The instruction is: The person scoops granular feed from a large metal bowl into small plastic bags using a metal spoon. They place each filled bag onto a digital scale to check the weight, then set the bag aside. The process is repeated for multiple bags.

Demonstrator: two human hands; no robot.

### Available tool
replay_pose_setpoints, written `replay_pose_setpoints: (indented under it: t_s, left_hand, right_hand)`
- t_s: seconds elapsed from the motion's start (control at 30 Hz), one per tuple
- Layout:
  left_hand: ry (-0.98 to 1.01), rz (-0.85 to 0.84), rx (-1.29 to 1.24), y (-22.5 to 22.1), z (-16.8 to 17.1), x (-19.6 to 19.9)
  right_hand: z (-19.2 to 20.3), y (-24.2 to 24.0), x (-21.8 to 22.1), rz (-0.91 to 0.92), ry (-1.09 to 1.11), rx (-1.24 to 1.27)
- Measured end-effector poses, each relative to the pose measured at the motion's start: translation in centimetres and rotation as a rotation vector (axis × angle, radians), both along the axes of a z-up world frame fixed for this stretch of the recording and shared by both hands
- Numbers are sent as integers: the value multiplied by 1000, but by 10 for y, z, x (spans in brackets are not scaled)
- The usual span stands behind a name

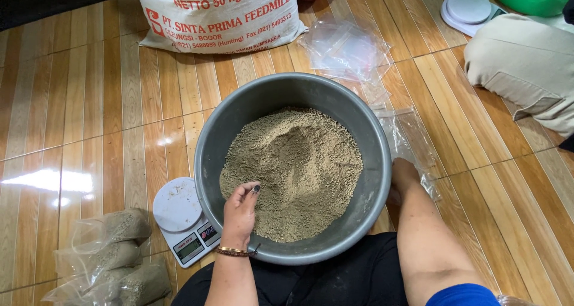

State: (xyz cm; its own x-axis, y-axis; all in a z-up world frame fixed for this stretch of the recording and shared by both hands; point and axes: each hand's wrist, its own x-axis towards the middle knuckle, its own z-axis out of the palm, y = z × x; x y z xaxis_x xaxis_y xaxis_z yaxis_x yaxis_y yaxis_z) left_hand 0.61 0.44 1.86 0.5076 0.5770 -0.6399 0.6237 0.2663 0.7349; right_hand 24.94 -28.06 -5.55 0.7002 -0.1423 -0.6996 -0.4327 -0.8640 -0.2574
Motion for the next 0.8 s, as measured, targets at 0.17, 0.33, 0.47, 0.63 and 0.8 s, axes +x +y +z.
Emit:
replay_pose_setpoints:
  t_s: [0.17, 0.33, 0.47, 0.63, 0.8]
  left_hand:
    - [-54, -40, 22, 0, -9, -2]
    - [-204, 13, 28, -12, -30, -11]
    - [-399, 5, 39, -21, -37, -12]
    - [-602, -99, -321, -9, -28, -4]
    - [-835, -57, -637, 1, -41, -9]
  right_hand:
    - [-88, -44, 45, -25, -227, 15]
    - [-1, -28, 10, -353, -747, 726]
    - [67, 11, -44, 104, -1256, 990]
    - [112, 96, -154, 675, -967, 1140]
    - [68, 121, -196, 1215, -703, 1033]
